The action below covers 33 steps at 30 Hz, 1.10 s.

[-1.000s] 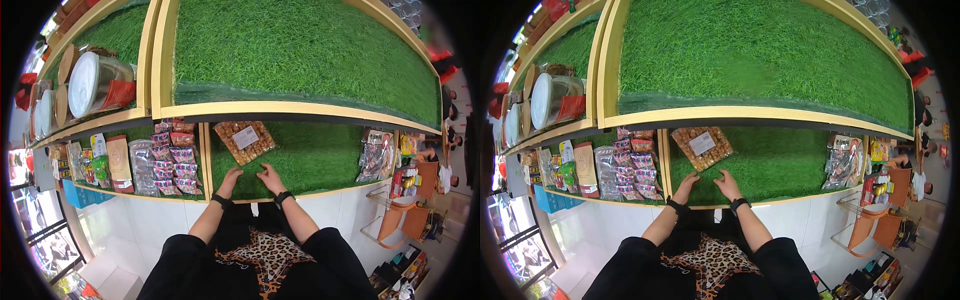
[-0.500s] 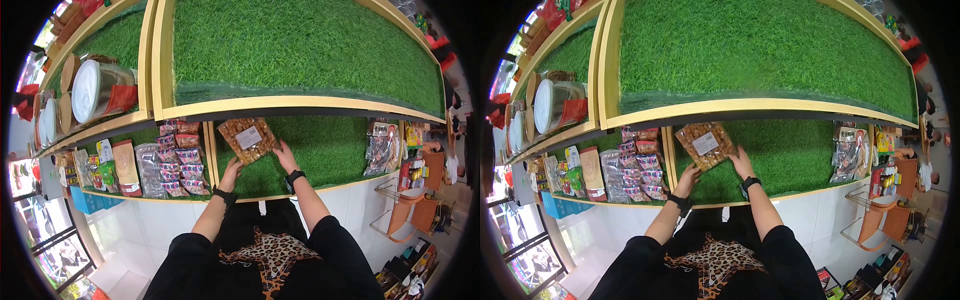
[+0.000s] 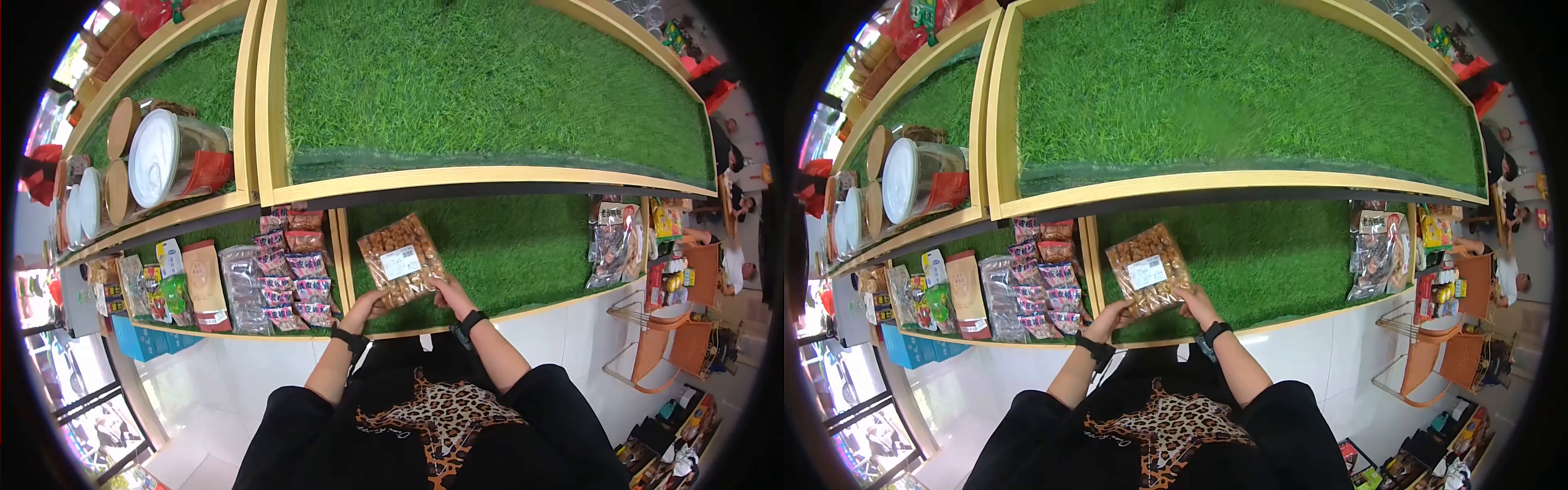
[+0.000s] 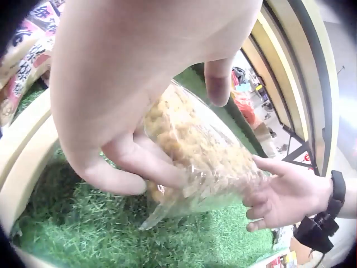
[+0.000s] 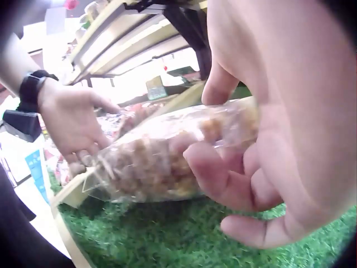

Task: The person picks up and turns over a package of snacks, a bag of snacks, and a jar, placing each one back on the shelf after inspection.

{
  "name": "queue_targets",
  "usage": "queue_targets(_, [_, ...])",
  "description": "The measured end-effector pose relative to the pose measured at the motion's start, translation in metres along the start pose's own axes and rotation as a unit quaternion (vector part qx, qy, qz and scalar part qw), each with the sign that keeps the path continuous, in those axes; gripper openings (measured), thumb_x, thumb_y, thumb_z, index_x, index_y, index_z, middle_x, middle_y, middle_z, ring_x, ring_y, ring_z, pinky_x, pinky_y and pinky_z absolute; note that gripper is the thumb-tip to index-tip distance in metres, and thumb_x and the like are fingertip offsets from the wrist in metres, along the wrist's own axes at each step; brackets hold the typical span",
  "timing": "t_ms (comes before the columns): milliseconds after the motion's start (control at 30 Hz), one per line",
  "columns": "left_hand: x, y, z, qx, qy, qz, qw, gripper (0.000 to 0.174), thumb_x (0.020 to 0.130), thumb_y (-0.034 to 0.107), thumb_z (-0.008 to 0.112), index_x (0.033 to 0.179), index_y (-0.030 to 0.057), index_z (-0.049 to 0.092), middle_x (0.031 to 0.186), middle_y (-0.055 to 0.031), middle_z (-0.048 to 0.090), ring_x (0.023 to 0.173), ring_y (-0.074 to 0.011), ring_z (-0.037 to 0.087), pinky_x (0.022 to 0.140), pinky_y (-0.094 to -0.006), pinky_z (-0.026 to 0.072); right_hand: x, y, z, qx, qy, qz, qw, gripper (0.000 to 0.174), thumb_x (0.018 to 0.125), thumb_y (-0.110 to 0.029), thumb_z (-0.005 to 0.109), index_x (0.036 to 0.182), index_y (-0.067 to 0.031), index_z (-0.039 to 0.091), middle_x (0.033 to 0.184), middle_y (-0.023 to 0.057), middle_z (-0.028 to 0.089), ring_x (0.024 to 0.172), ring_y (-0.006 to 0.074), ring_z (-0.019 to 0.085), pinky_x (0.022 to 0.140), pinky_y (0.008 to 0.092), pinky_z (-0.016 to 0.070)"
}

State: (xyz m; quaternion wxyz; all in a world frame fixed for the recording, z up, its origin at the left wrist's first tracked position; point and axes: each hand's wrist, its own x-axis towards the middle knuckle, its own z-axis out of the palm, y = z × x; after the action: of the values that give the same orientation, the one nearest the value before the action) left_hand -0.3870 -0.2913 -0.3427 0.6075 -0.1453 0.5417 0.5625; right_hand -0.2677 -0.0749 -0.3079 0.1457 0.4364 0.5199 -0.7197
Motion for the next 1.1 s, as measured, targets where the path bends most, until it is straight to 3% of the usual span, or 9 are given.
queue_targets(133, [-0.016, 0.028, 0.028, -0.021, 0.005, 0.003, 1.0, 0.032, 0.082, 0.042, 0.057, 0.081, 0.0106, 0.059, 0.056, 0.0068, 0.04, 0.047, -0.0052, 0.036, 0.045, -0.0201, 0.0283, -0.012, -0.029, -0.006, -0.003, 0.023, -0.001, 1.0, 0.047, 0.075, -0.047, 0.062, 0.086, -0.003, 0.051, 0.057, 0.0011, 0.051, 0.047, 0.0088, 0.047, 0.042, 0.0207, 0.0348])
queue_targets(200, [-0.017, 0.028, 0.026, 0.0, -0.028, -0.02, 0.999, 0.029, 0.084, 0.043, 0.055, 0.096, 0.0163, 0.055, 0.068, 0.0048, 0.048, 0.058, -0.007, 0.046, 0.054, -0.0181, 0.0358, -0.012, -0.033, -0.008, -0.034, 0.03, 0.002, 0.999, 0.044, 0.076, -0.047, 0.061, 0.088, -0.0056, 0.052, 0.062, -0.0002, 0.052, 0.054, 0.0078, 0.049, 0.048, 0.0206, 0.0365])
queue_targets(267, [-0.005, 0.015, 0.02, 0.014, -0.009, -0.016, 1.0, 0.031, 0.084, 0.041, 0.055, 0.102, 0.016, 0.055, 0.07, 0.0067, 0.049, 0.055, -0.0049, 0.043, 0.051, -0.0169, 0.0336, -0.012, -0.034, -0.011, -0.065, 0.039, 0.008, 0.997, 0.041, 0.077, -0.046, 0.06, 0.09, -0.0081, 0.053, 0.068, -0.0014, 0.054, 0.061, 0.0068, 0.05, 0.054, 0.0205, 0.0382])
queue_targets(367, [-0.015, 0.014, 0.036, -0.039, -0.047, 0.033, 0.998, 0.049, 0.08, 0.042, 0.062, 0.113, 0.007, 0.052, 0.088, 0.0036, 0.057, 0.063, -0.0059, 0.05, 0.058, -0.018, 0.0385, -0.026, -0.026, -0.015, -0.038, 0.05, -0.017, 0.998, 0.041, 0.077, -0.044, 0.061, 0.097, -0.0088, 0.056, 0.086, -0.0022, 0.054, 0.081, 0.007, 0.047, 0.07, 0.023, 0.0375])
queue_targets(467, [-0.02, 0.013, 0.051, 0.049, 0.01, 0.033, 0.998, 0.057, 0.077, 0.039, 0.066, 0.113, 0.0001, 0.049, 0.086, 0.0016, 0.057, 0.066, -0.0053, 0.049, 0.058, -0.0186, 0.0389, -0.05, -0.021, -0.022, 0.055, 0.084, -0.037, 0.994, 0.042, 0.073, -0.043, 0.064, 0.089, -0.0046, 0.059, 0.083, 0.0004, 0.055, 0.076, 0.0095, 0.048, 0.065, 0.0244, 0.0362])
queue_targets(500, [-0.021, 0.018, 0.05, 0.1, -0.038, 0.014, 0.994, 0.064, 0.074, 0.039, 0.069, 0.118, -0.001, 0.045, 0.1, -0.0039, 0.058, 0.08, -0.0072, 0.053, 0.065, -0.0198, 0.04, -0.059, -0.019, -0.028, 0.067, 0.078, -0.039, 0.994, 0.04, 0.075, -0.041, 0.062, 0.093, -0.0056, 0.059, 0.085, -0.0013, 0.055, 0.079, 0.0091, 0.048, 0.067, 0.0241, 0.0377])
queue_targets(667, [-0.044, 0.038, 0.099, 0.123, -0.116, 0.105, 0.98, 0.065, 0.075, 0.029, 0.069, 0.124, -0.0024, 0.039, 0.109, -0.0084, 0.055, 0.096, -0.0133, 0.053, 0.079, -0.0241, 0.0418, -0.094, 0.022, -0.063, 0.167, 0.073, -0.085, 0.98, 0.034, 0.079, -0.033, 0.059, 0.1, -0.0062, 0.058, 0.09, 0.0003, 0.057, 0.083, 0.009, 0.051, 0.072, 0.0233, 0.0399])
queue_targets(767, [-0.073, 0.059, 0.143, 0.196, -0.138, 0.171, 0.956, 0.066, 0.073, 0.015, 0.07, 0.127, -0.0031, 0.035, 0.122, -0.0113, 0.047, 0.111, -0.0171, 0.046, 0.094, -0.0285, 0.0352, -0.134, 0.022, -0.082, 0.193, 0.054, -0.145, 0.969, 0.042, 0.079, -0.025, 0.058, 0.112, -0.0003, 0.05, 0.099, 0.0057, 0.059, 0.088, 0.012, 0.053, 0.076, 0.0247, 0.0401])
queue_targets(1100, [-0.108, 0.041, 0.279, 0.255, -0.239, 0.144, 0.926, 0.075, 0.07, 0.008, 0.069, 0.132, -0.0012, 0.029, 0.125, -0.0104, 0.045, 0.112, -0.0185, 0.045, 0.095, -0.0308, 0.035, -0.273, 0.022, -0.154, 0.218, 0.165, -0.275, 0.922, 0.045, 0.077, -0.012, 0.062, 0.115, 0.0061, 0.045, 0.107, 0.0088, 0.055, 0.097, 0.0144, 0.051, 0.088, 0.0268, 0.0387])
